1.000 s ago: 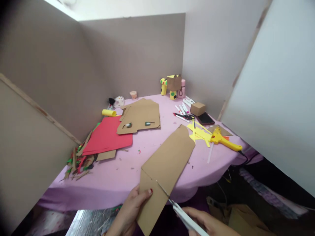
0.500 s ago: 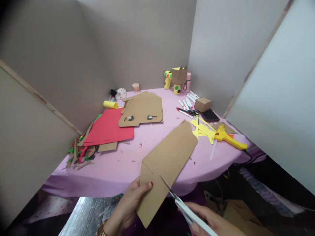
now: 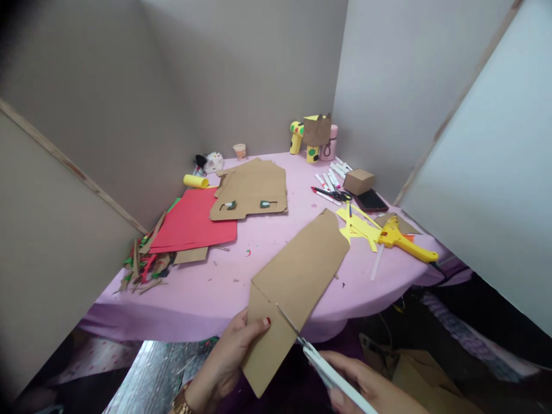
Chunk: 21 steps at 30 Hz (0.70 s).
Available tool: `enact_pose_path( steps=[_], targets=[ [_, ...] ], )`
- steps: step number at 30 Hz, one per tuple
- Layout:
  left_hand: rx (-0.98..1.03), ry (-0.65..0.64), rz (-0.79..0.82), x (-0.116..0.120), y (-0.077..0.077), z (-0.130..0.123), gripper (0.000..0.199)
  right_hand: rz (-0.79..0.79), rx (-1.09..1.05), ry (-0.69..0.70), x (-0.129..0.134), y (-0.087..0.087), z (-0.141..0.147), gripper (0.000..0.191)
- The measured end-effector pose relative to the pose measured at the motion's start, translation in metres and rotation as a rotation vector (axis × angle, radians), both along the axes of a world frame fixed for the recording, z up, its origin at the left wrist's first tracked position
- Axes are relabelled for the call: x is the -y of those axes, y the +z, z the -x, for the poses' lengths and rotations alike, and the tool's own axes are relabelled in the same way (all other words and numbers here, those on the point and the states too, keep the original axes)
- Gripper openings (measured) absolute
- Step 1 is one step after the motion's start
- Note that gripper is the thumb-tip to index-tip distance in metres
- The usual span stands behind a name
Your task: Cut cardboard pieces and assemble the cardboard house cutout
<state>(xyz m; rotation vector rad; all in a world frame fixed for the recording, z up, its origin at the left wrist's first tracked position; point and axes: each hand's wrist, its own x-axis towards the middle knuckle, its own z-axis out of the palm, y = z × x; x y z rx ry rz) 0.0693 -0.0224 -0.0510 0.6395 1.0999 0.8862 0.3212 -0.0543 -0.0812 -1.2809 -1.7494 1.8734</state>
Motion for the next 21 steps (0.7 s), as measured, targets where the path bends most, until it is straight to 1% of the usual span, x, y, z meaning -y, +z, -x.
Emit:
enact_pose_path(
  steps=[7,11,16,18,21],
  targets=[
    [-0.014,-0.013,-0.024,0.0,-0.003,0.002,0.04,0.002,-0.005,-0.013,-0.002,0.004,0.004,0.066],
    [-0.015,-0.003,-0.003,-0.001,-0.003,0.001,0.041,-0.053,0.016,-0.049,0.0,0.008,0.006,0.06],
    [-0.028,-0.004,-0.013,0.0,0.0,0.001,0.039,-0.109,-0.02,-0.101,0.003,0.005,0.007,0.059],
    [-0.029,-0.003,-0.016,0.001,0.0,0.001,0.04,-0.113,-0.013,-0.099,0.004,0.006,0.007,0.059],
    [-0.03,-0.001,-0.016,0.003,-0.001,0.001,0.041,-0.068,0.021,-0.058,0.005,0.011,0.006,0.058]
  ],
)
